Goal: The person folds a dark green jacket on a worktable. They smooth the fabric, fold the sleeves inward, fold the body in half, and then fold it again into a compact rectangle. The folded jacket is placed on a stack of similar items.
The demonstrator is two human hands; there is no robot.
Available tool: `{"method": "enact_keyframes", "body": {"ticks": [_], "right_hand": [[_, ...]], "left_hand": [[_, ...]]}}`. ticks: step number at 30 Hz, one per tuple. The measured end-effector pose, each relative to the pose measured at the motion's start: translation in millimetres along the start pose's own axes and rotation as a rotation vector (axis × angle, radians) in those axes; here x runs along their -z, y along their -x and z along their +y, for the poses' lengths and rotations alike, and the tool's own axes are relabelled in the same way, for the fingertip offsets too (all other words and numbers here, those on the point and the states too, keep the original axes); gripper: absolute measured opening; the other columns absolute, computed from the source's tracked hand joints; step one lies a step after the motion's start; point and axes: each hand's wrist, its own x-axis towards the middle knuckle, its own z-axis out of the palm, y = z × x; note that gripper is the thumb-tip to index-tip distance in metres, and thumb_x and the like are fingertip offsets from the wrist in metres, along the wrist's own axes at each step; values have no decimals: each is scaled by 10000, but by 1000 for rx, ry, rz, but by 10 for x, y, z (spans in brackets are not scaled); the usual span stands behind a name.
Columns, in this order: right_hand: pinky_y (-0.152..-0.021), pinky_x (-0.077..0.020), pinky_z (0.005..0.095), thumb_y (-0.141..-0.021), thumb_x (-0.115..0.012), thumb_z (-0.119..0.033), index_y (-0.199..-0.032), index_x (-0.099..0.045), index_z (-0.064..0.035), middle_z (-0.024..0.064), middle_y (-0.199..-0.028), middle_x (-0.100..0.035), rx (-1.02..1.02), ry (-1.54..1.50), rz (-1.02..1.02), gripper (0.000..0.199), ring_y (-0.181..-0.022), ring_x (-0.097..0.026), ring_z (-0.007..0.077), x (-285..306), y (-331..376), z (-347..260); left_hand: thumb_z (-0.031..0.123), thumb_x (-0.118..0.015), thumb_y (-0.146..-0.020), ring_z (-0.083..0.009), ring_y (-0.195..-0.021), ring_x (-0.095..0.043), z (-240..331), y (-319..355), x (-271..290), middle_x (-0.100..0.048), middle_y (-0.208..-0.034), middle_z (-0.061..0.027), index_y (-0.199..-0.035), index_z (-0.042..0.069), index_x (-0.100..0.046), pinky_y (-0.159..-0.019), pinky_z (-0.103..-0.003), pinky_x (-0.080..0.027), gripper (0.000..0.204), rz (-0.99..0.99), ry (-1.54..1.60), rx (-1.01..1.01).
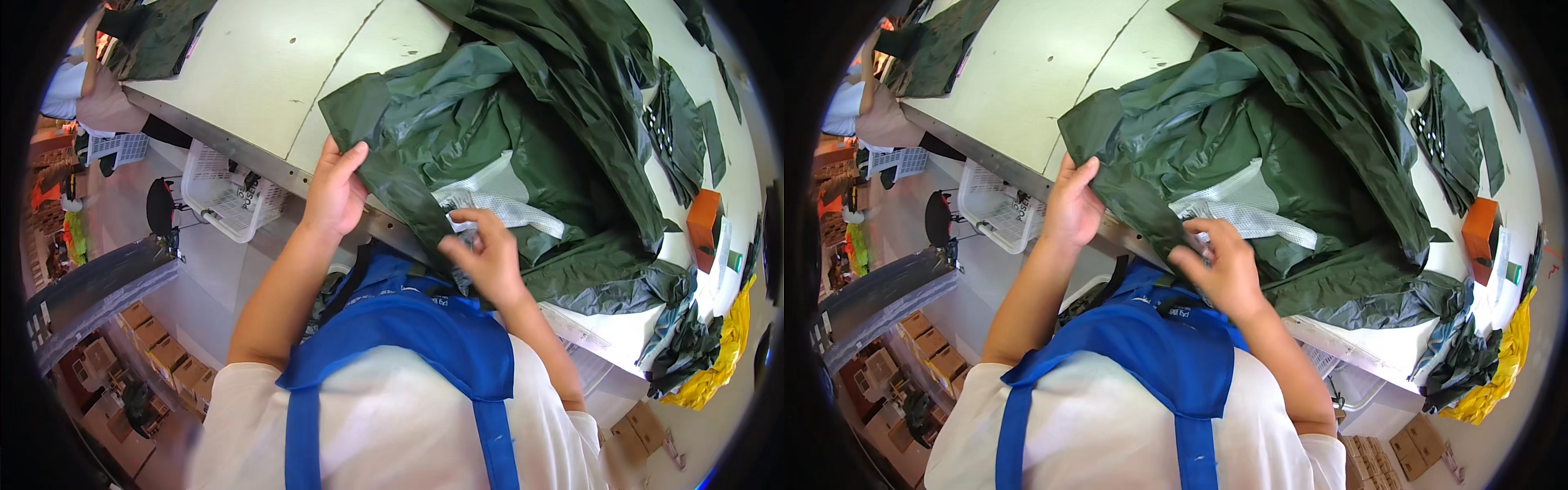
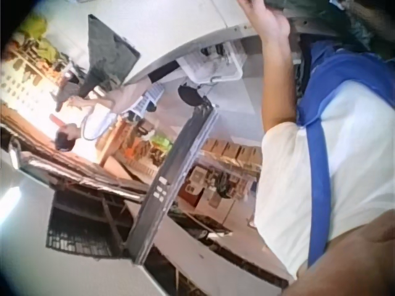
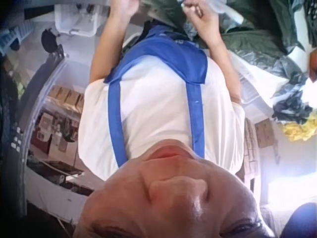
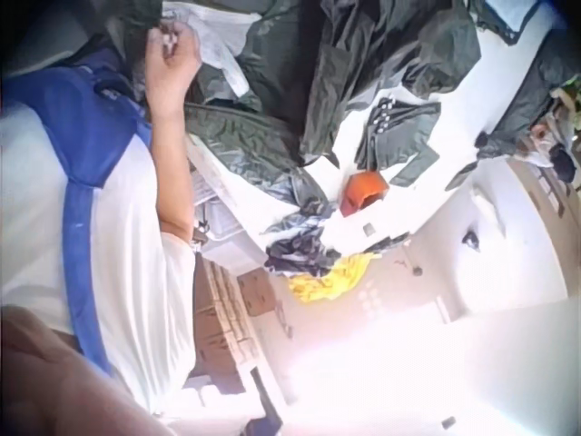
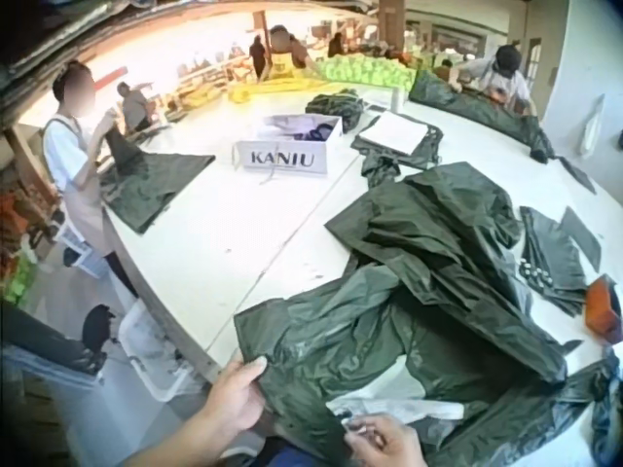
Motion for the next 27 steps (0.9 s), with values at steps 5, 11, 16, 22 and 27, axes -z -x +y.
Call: {"method": "enact_keyframes", "body": {"ticks": [5, 11, 16, 22, 27], "right_hand": [[-711, -547, 337, -677, -774, -115, -1223, -479, -62, 169, -1076, -623, 23, 274, -42, 623, -847, -676, 268, -174, 93, 164], [-764, -504, 333, -653, -748, -69, -1181, -555, -99, 122, -1009, -662, -183, 164, -382, 562, -873, -653, 252, 752, 46, 14], [-515, -302, 173, -735, -732, -108, -1145, -580, 28, 1, -913, -618, -354, -502, -21, 458, -616, -413, 7, 1158, 154, 91], [-687, -374, 164, -807, -608, 7, -1021, -602, 19, -46, -839, -558, -269, -684, 200, 215, -726, -490, 24, 881, -16, 188], [-911, -460, 324, -778, -482, 29, -1064, -560, 33, 84, -930, -610, -296, -1409, 449, 296, -867, -608, 217, 991, 106, 165]], "left_hand": [[-8, -541, -860, -164, -1107, -531, 8, 48, -124, -520, -1241, -46, -1329, 112, -374, -931, -343, -447, 513, -42, -81, -6], [28, -589, -829, -130, -913, -555, -202, 342, -181, -589, -1046, -42, -1244, 55, -478, -796, -299, -475, 431, -370, -596, -66], [149, -618, -819, -284, -771, -578, -394, 413, -654, -591, -863, -110, -1232, 57, -531, -696, -364, -474, 432, -888, -1083, -242], [193, -587, -889, -196, -825, -563, -758, 405, -691, -578, -896, -60, -1237, 86, -533, -727, -338, -475, 368, -992, -860, -340], [162, -654, -852, -172, -933, -558, -1079, -161, -432, -556, -1088, -114, -1328, 46, -358, -762, -287, -485, 572, -82, -945, -14]]}}
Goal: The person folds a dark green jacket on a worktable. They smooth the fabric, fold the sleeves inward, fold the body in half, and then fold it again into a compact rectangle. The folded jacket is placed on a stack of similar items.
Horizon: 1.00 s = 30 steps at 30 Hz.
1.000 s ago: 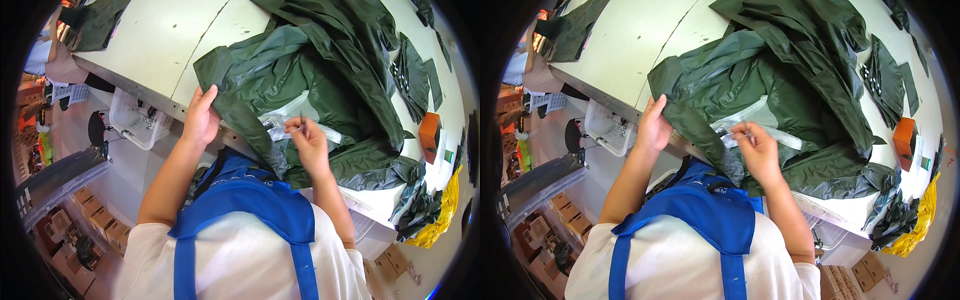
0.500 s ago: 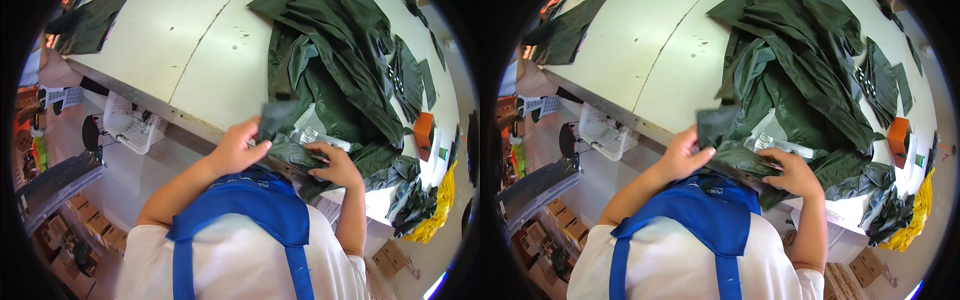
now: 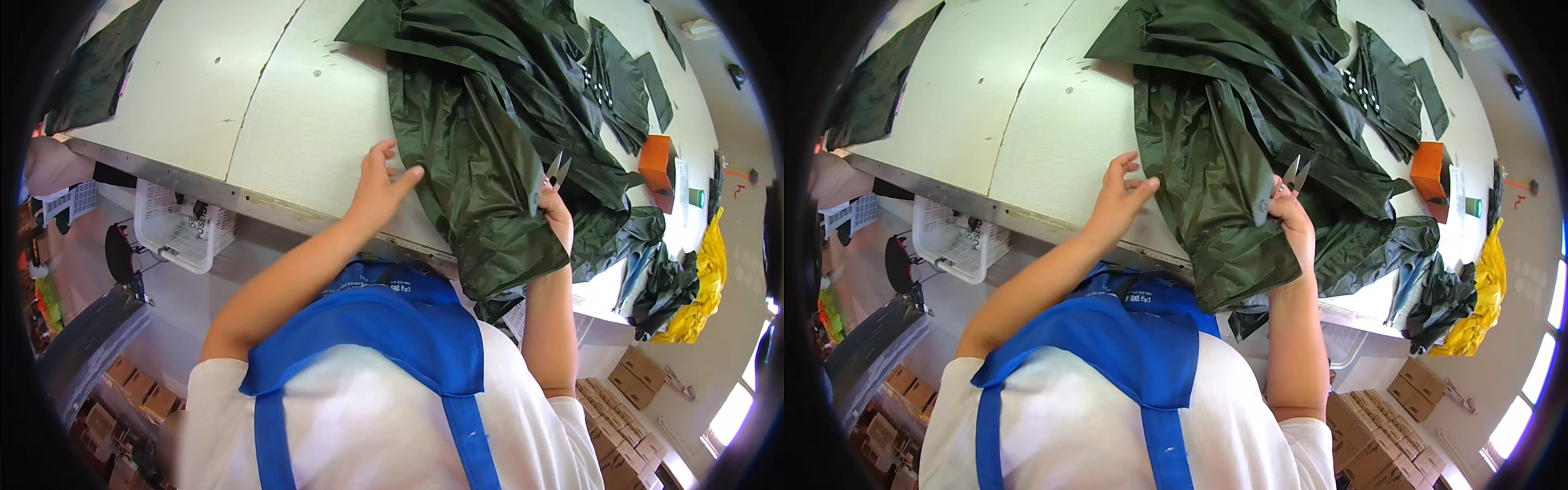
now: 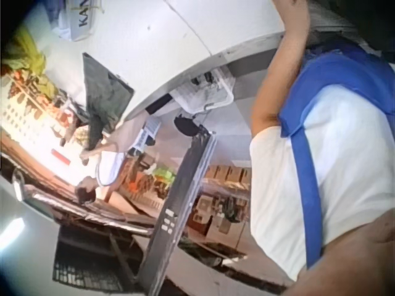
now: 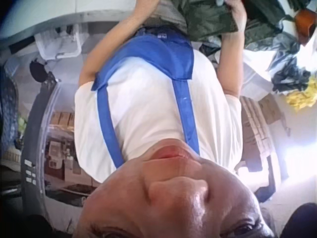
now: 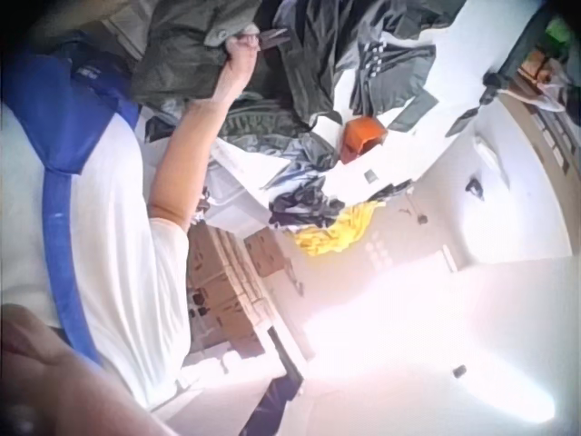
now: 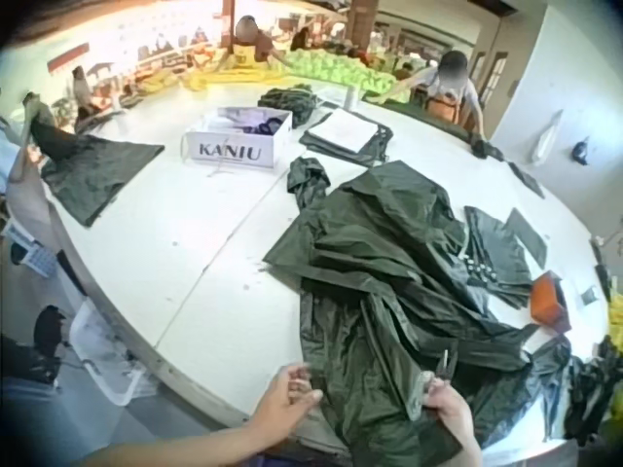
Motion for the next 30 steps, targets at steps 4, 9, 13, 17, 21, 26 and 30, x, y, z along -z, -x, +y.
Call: {"method": "enact_keyframes", "body": {"ticks": [4, 9, 13, 17, 21, 26, 30], "right_hand": [[-944, -438, 340, -783, -484, 5, -1060, -566, 34, 96, -997, -623, -13, 34, -35, 291, -956, -595, 233, 96, 106, -39], [-829, -482, 347, -885, -450, -70, -1011, -583, 3, 65, -876, -618, 212, 312, 101, 197, -852, -593, 191, 465, 225, -384], [-656, -459, 299, -913, -457, -134, -965, -595, -21, 72, -719, -592, 70, 1403, 391, 185, -664, -561, 166, 1299, 277, -465], [-692, -484, 328, -826, -594, -69, -945, -591, -16, 146, -863, -646, 394, 1777, 386, 130, -807, -619, 268, 944, 299, -557], [-687, -516, 380, -808, -647, -148, -998, -595, -64, 118, -960, -606, 813, 1903, 84, 214, -838, -619, 317, -2, -12, -193], [-603, -529, 417, -767, -661, -214, -1126, -531, -128, 110, -953, -613, 813, 2119, -236, 392, -711, -637, 341, -513, -754, 685], [-643, -502, 456, -808, -533, -115, -925, -576, -78, 139, -881, -615, 756, 2090, -392, 130, -759, -622, 356, -424, -1235, 683]], "left_hand": [[87, -619, -835, -189, -952, -557, 157, -347, -150, -544, -1114, -151, -1359, 29, -256, -771, -319, -499, 640, -77, 441, 336], [-10, -547, -811, -200, -832, -585, 99, -149, 99, -575, -983, -133, -1337, 29, -269, -757, -329, -490, 596, -159, 362, -67], [135, -607, -820, -285, -803, -627, 42, 569, 290, -629, -875, -157, -1310, 19, -329, -799, -358, -478, 575, -591, -285, 31], [273, -668, -827, -199, -679, -585, -252, 465, 424, -591, -783, -81, -1221, -4, -433, -638, -326, -483, 536, -353, -130, 170], [345, -700, -811, -131, -706, -552, -57, -215, 698, -552, -993, -80, -1291, 29, -325, -513, -265, -449, 686, 112, 457, 468], [289, -741, -774, -164, -718, -559, -140, -733, 870, -532, -1022, -102, -1344, 27, -234, -490, -267, -459, 806, 293, 301, 336], [282, -744, -750, -355, -1214, -398, -511, -1257, 1373, -308, -1343, -217, -1405, 46, -199, -916, -464, -450, 885, 737, -383, -38]]}}
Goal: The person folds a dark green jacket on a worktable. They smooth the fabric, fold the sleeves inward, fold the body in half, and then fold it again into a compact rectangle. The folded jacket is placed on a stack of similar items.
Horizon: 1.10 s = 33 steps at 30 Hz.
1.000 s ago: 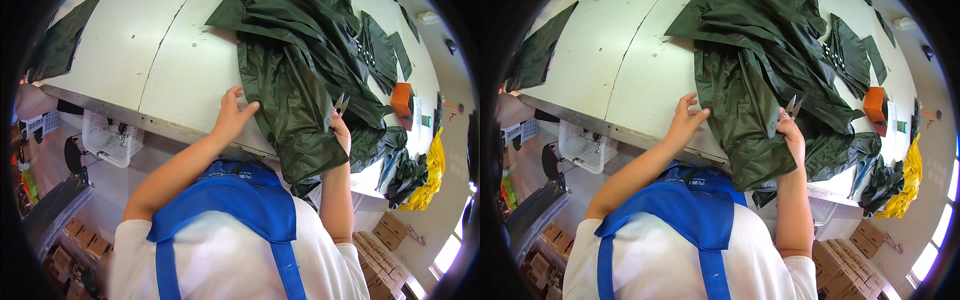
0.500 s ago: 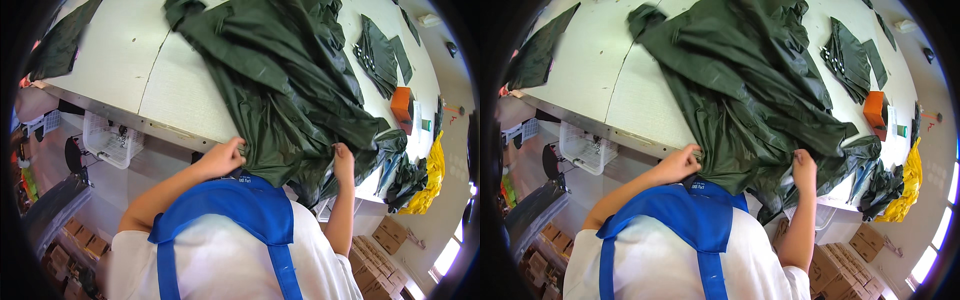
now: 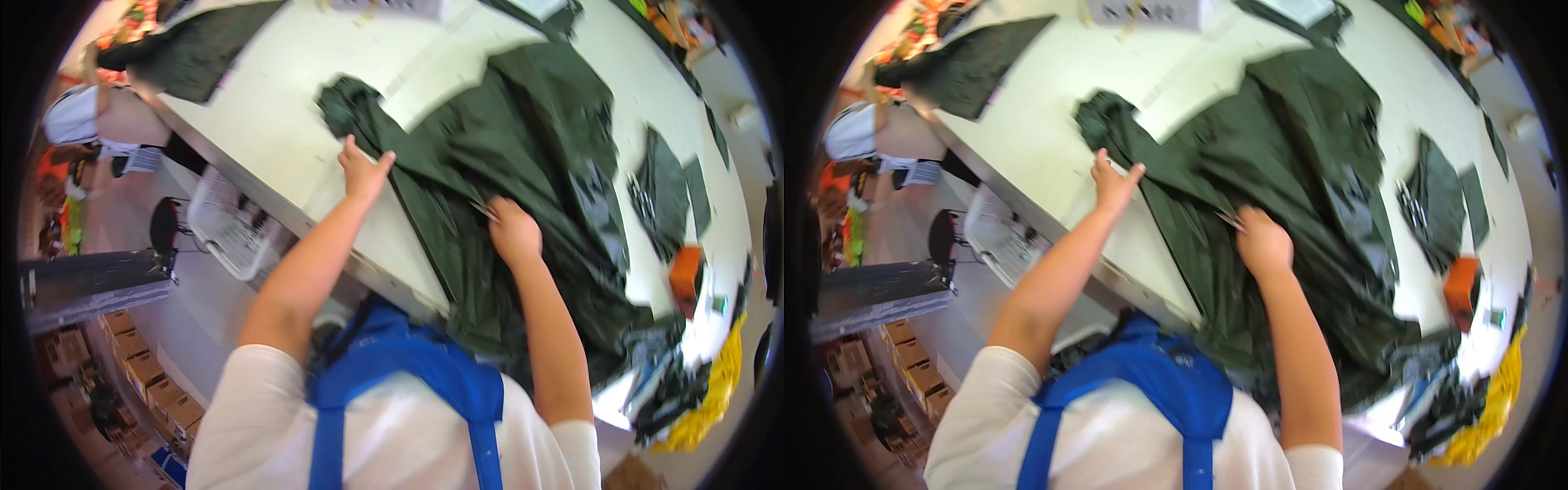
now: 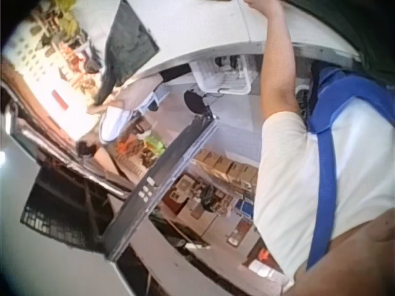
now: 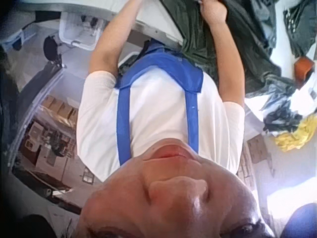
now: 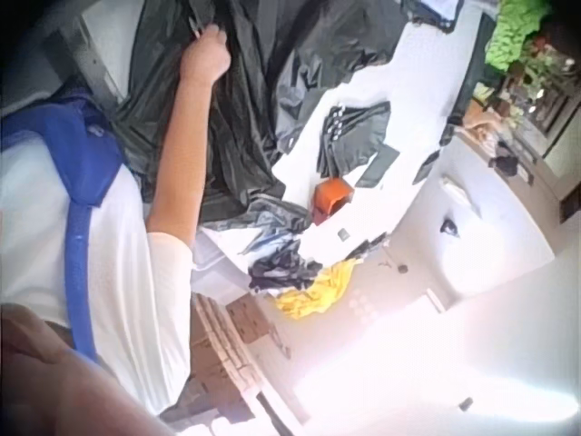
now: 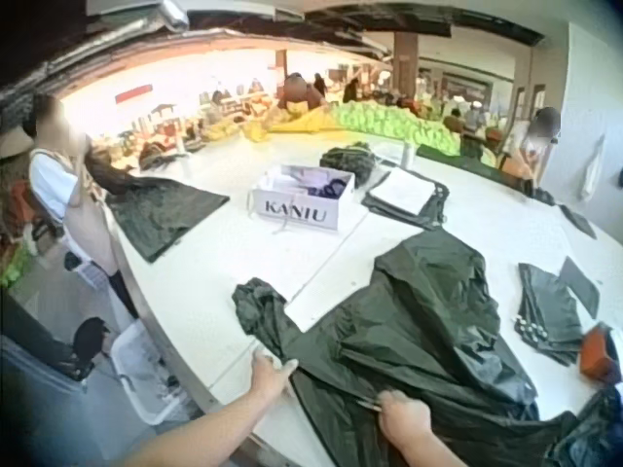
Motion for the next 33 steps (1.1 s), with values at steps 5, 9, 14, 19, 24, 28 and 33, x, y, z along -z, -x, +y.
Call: {"method": "enact_keyframes", "body": {"ticks": [5, 9, 14, 19, 24, 28, 33], "right_hand": [[-807, -448, 321, -824, -611, -155, -1117, -583, -11, 77, -987, -611, -419, -1031, 294, 327, -894, -570, 199, 694, -121, 633], [-543, -346, 208, -878, -569, -167, -1117, -577, -48, -3, -937, -579, -759, -892, 962, 267, -668, -448, 61, 1107, 161, 1687], [-446, -185, 194, -896, -552, -204, -1036, -607, -66, -31, -763, -516, -629, -889, 969, 204, -508, -262, 16, 1113, 508, 1029], [-426, -225, 176, -955, -450, -308, -1169, -538, -58, 43, -923, -613, -391, -1311, 375, 340, -461, -306, 23, 801, 402, 56], [-392, -233, 208, -979, -453, -273, -979, -516, -148, -59, -636, -450, -271, -1969, 258, 140, -387, -297, 42, 857, 150, -736], [-415, -232, 223, -899, -567, -80, -841, -544, -199, -96, -570, -418, -544, -2068, 489, 134, -381, -245, 46, 1190, 312, -787], [-437, -223, 215, -911, -567, -110, -802, -556, -168, -101, -579, -428, -571, -2224, 409, 124, -381, -220, 50, 1285, 525, -812]], "left_hand": [[298, -714, -770, -367, -1261, -358, 28, -867, 405, -294, -1424, -145, -1396, 184, -289, -1015, -464, -388, 766, -60, -444, 73], [146, -620, -802, -351, -1069, -531, 120, -973, 507, -449, -1280, -93, -1224, 130, -454, -818, -464, -502, 453, -180, -495, 21], [123, -499, -805, -357, -955, -576, 38, -1090, 466, -613, -971, -159, -915, 79, -646, -805, -448, -482, 189, 26, -263, -254], [39, -649, -705, -234, -913, -569, 1481, -368, 720, -597, -956, -13, -847, 130, -660, -770, -349, -492, 170, 57, 194, -1136], [117, -650, -680, -206, -897, -604, 1992, 642, 892, -653, -970, -26, -873, 129, -692, -761, -323, -459, 198, -33, 351, -1480], [-36, -687, -663, -271, -962, -552, 1954, 1131, 906, -564, -1050, -118, -901, 104, -649, -818, -352, -455, 279, -101, 592, -1119], [176, -511, -941, -185, -968, -578, 1860, 1349, 1060, -574, -1102, -132, -1151, 25, -477, -803, -313, -496, 262, -983, 1305, 213]]}}
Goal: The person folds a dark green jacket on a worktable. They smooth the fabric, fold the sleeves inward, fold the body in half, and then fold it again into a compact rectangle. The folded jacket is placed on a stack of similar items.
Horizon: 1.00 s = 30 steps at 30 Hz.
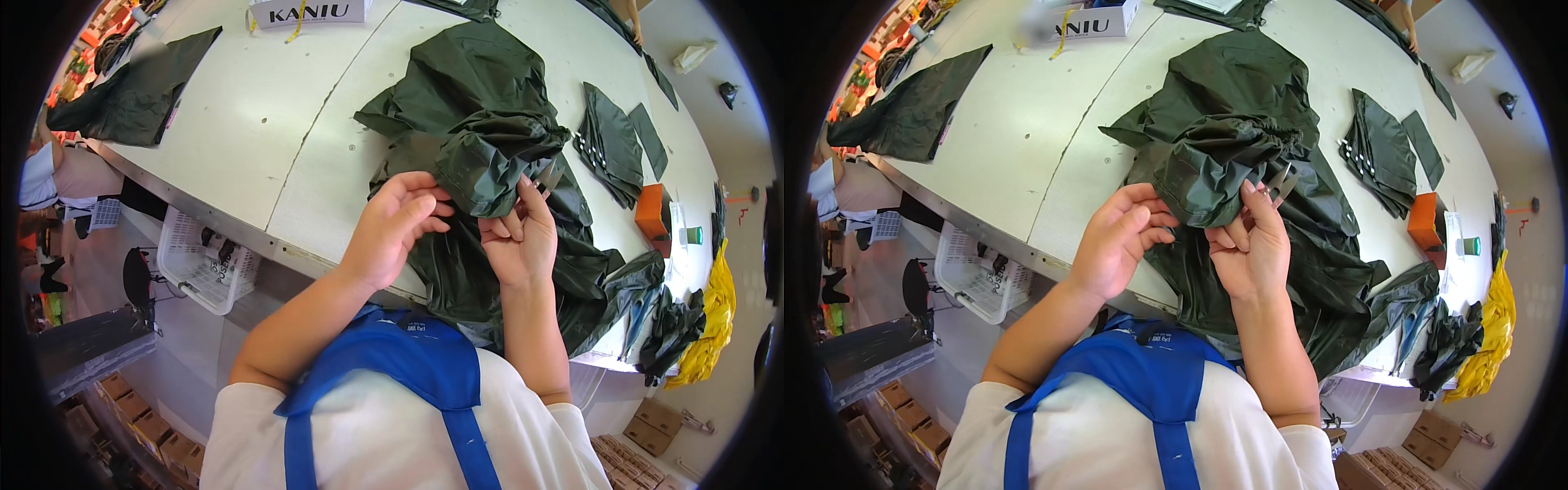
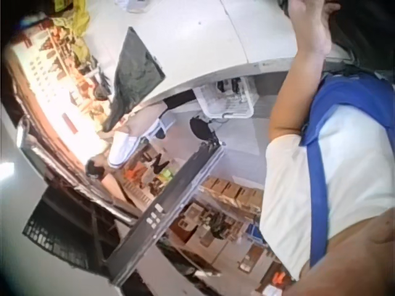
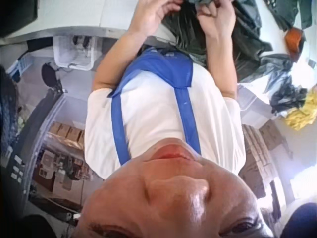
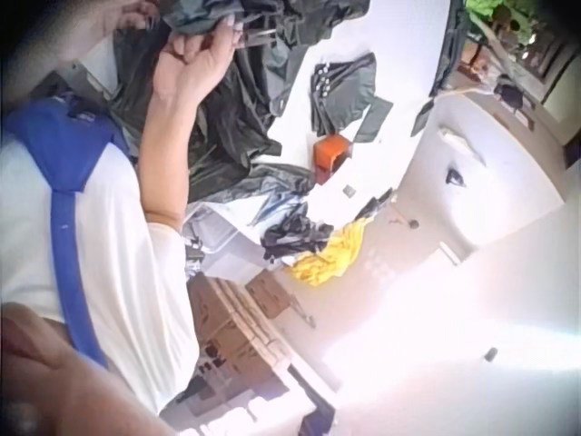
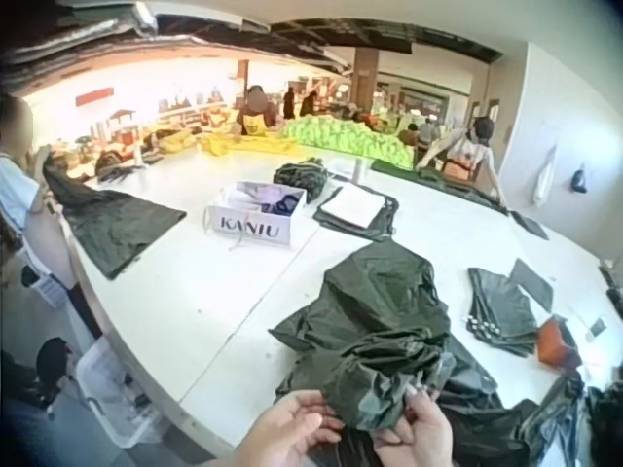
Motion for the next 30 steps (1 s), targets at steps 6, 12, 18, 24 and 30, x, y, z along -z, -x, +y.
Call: {"method": "enact_keyframes", "body": {"ticks": [6, 12, 18, 24, 30], "right_hand": [[-430, -232, 216, -947, -533, -157, -1008, -547, -141, -63, -742, -505, 194, 358, -3, 64, -451, -300, 43, 49, 100, 54], [-522, -351, 193, -820, -653, -47, -1064, -563, -29, 27, -830, -550, 1059, 1063, -118, 261, -616, -448, 89, 184, 380, 36], [-516, -391, 228, -703, -726, 43, -949, -644, -28, 63, -818, -593, 1289, 1474, -330, 269, -662, -532, 131, -198, 338, 92], [-581, -376, 205, -812, -631, 40, -833, -581, -31, 29, -806, -553, 971, 1196, -284, 90, -637, -449, 86, -161, 346, 121], [-678, -394, 241, -940, -488, -314, -1136, -428, 17, 48, -866, -504, 828, 1094, -295, 390, -706, -440, 110, 43, 471, 19]], "left_hand": [[217, -518, -960, -167, -920, -619, 78, -7, 88, -650, -1025, -89, -1101, 38, -565, -764, -297, -518, 233, -223, 384, 109], [132, -531, -949, -152, -915, -619, 164, 130, -293, -642, -971, -76, -981, -1, -613, -893, -330, -517, 160, -51, 316, 60], [127, -519, -955, -155, -928, -613, 135, 185, -371, -618, -1022, -100, -999, -36, -596, -919, -328, -506, 185, -101, 266, 21], [142, -529, -952, -160, -921, -617, 160, 178, -399, -627, -979, -93, -986, -24, -599, -920, -333, -512, 183, -12, 298, 67], [165, -523, -954, -180, -946, -621, 190, 205, -402, -633, -1005, -109, -1021, -18, -586, -948, -346, -500, 204, 12, 323, 98]]}}
